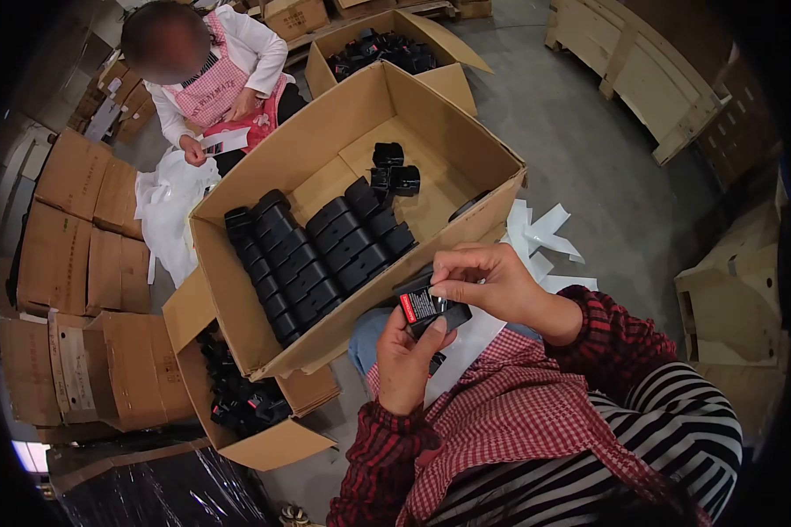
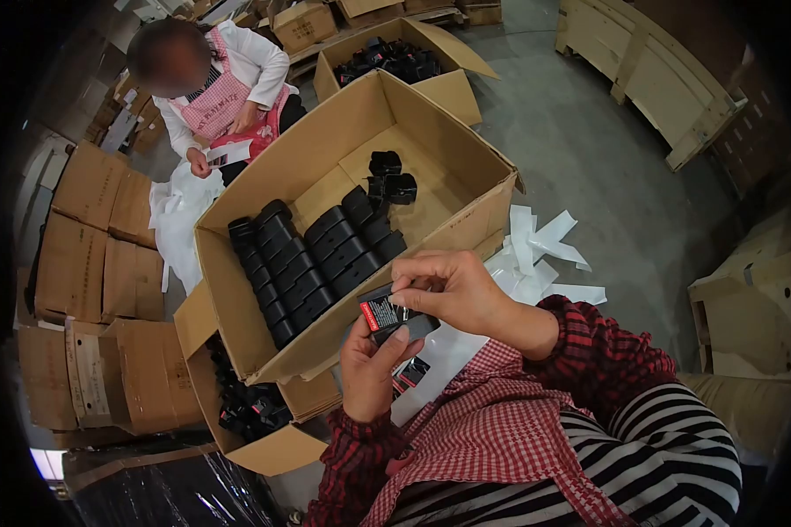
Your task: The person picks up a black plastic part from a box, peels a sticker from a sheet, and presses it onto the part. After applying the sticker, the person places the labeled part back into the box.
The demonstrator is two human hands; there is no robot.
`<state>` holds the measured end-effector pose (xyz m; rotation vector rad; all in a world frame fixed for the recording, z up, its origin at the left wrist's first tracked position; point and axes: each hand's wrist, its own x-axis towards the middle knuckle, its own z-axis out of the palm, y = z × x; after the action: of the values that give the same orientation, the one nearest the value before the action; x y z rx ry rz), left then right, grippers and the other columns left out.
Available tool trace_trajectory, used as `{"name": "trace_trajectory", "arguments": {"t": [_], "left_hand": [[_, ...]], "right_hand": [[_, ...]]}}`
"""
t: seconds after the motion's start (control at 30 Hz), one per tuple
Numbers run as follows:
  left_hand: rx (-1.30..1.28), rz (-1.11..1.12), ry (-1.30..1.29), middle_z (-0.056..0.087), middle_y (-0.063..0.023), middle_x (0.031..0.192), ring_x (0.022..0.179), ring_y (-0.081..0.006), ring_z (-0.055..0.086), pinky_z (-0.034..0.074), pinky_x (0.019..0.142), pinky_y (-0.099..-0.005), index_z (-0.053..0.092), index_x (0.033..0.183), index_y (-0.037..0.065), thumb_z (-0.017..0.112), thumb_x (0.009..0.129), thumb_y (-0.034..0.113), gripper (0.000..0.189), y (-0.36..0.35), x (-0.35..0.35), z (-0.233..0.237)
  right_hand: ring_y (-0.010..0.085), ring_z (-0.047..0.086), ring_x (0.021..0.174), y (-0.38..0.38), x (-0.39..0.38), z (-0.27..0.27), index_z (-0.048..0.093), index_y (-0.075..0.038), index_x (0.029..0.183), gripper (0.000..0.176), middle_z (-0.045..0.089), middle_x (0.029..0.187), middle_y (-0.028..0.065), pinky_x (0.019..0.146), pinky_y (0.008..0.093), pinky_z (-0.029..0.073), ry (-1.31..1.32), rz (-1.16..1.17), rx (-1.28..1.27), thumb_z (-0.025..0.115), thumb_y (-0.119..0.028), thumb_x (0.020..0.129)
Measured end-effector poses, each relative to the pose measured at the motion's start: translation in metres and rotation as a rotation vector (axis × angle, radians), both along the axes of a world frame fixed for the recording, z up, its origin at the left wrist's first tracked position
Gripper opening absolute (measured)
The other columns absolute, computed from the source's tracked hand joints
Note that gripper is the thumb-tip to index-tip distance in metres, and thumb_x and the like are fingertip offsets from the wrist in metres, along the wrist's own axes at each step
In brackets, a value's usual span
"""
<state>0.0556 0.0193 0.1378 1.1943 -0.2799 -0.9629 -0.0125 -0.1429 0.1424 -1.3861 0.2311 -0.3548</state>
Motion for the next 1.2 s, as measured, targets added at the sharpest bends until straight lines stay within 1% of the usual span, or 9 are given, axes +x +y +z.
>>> {"name": "trace_trajectory", "arguments": {"t": [0.03,0.17,0.27,0.33,0.67,0.73,1.07,1.13,1.2], "left_hand": [[0.002,0.002,0.003,0.060,-0.0053,0.110,0.097,-0.0156,0.062,0.055,0.083,-0.0315,0.050,0.121,0.003,0.055,0.090,0.002,0.032,0.0007,0.0002,-0.0002],[0.007,-0.018,-0.023,0.060,-0.0056,0.109,0.097,-0.0158,0.062,0.055,0.083,-0.0316,0.051,0.120,0.003,0.056,0.089,0.002,0.031,0.0015,0.0021,-0.0003],[0.006,-0.019,-0.027,0.060,-0.0059,0.109,0.098,-0.0163,0.062,0.055,0.083,-0.0318,0.051,0.120,0.003,0.056,0.089,0.002,0.031,0.0008,0.0023,-0.0003],[0.001,-0.017,-0.026,0.060,-0.0060,0.110,0.098,-0.0166,0.062,0.055,0.083,-0.0318,0.051,0.120,0.003,0.056,0.089,0.002,0.031,0.0001,0.0023,-0.0005],[0.006,-0.008,-0.015,0.060,-0.0066,0.110,0.098,-0.0165,0.062,0.055,0.084,-0.0315,0.051,0.121,0.002,0.057,0.089,0.001,0.033,0.0007,0.0037,-0.0019],[0.006,-0.012,-0.014,0.060,-0.0066,0.110,0.098,-0.0163,0.062,0.055,0.084,-0.0313,0.051,0.121,0.002,0.057,0.089,0.001,0.033,0.0009,0.0037,-0.0019],[0.007,-0.017,-0.014,0.060,-0.0060,0.109,0.097,-0.0150,0.061,0.055,0.083,-0.0302,0.051,0.121,0.002,0.058,0.088,0.002,0.033,0.0006,0.0027,-0.0024],[0.010,-0.019,-0.016,0.060,-0.0060,0.109,0.097,-0.0149,0.061,0.055,0.082,-0.0301,0.051,0.121,0.003,0.059,0.088,0.002,0.033,0.0007,0.0026,-0.0029],[0.006,-0.016,-0.014,0.060,-0.0060,0.109,0.097,-0.0149,0.061,0.055,0.082,-0.0300,0.050,0.121,0.002,0.059,0.088,0.002,0.034,0.0006,0.0022,-0.0030]], "right_hand": [[0.0039,0.054,0.080,0.0001,0.0008,-0.0012,0.064,0.001,0.089,0.008,0.057,0.086,-0.0014,0.069,0.0192,0.045,0.003,0.009,0.037,0.067,0.001,0.083],[0.0039,0.053,0.080,-0.0013,0.0012,0.0026,0.063,0.001,0.089,0.008,0.057,0.086,-0.0014,0.069,0.0195,0.045,0.019,0.019,0.054,0.067,0.001,0.083],[0.0040,0.053,0.080,-0.0014,0.0018,0.0019,0.063,0.001,0.090,0.009,0.057,0.084,-0.0016,0.070,0.0198,0.045,0.008,0.003,0.044,0.067,0.000,0.083],[0.0041,0.053,0.080,-0.0013,0.0016,0.0015,0.063,0.001,0.091,0.009,0.057,0.084,-0.0015,0.070,0.0201,0.044,-0.008,-0.016,-0.024,0.068,-0.001,0.083],[0.0041,0.052,0.077,-0.0009,0.0037,-0.0009,0.063,0.000,0.089,0.009,0.058,0.082,-0.0017,0.068,0.0205,0.043,0.019,-0.016,-0.036,0.068,-0.001,0.082],[0.0042,0.052,0.077,-0.0011,0.0033,-0.0025,0.063,0.000,0.089,0.009,0.058,0.082,-0.0015,0.067,0.0207,0.043,0.027,-0.028,-0.121,0.068,-0.001,0.082],[0.0060,0.053,0.078,-0.0007,0.0022,-0.0022,0.064,0.000,0.090,0.010,0.058,0.083,-0.0003,0.068,0.0219,0.044,0.032,-0.052,-0.220,0.069,-0.002,0.082],[0.0093,0.059,0.074,-0.0010,0.0026,-0.0054,0.065,-0.001,0.096,0.018,0.063,0.082,0.0024,0.065,0.0244,0.048,-0.004,-0.072,-0.265,0.069,-0.002,0.078],[0.0096,0.059,0.074,-0.0004,0.0027,-0.0044,0.065,-0.002,0.095,0.017,0.063,0.081,0.0028,0.065,0.0246,0.048,-0.006,-0.082,-0.286,0.069,-0.002,0.078]]}}
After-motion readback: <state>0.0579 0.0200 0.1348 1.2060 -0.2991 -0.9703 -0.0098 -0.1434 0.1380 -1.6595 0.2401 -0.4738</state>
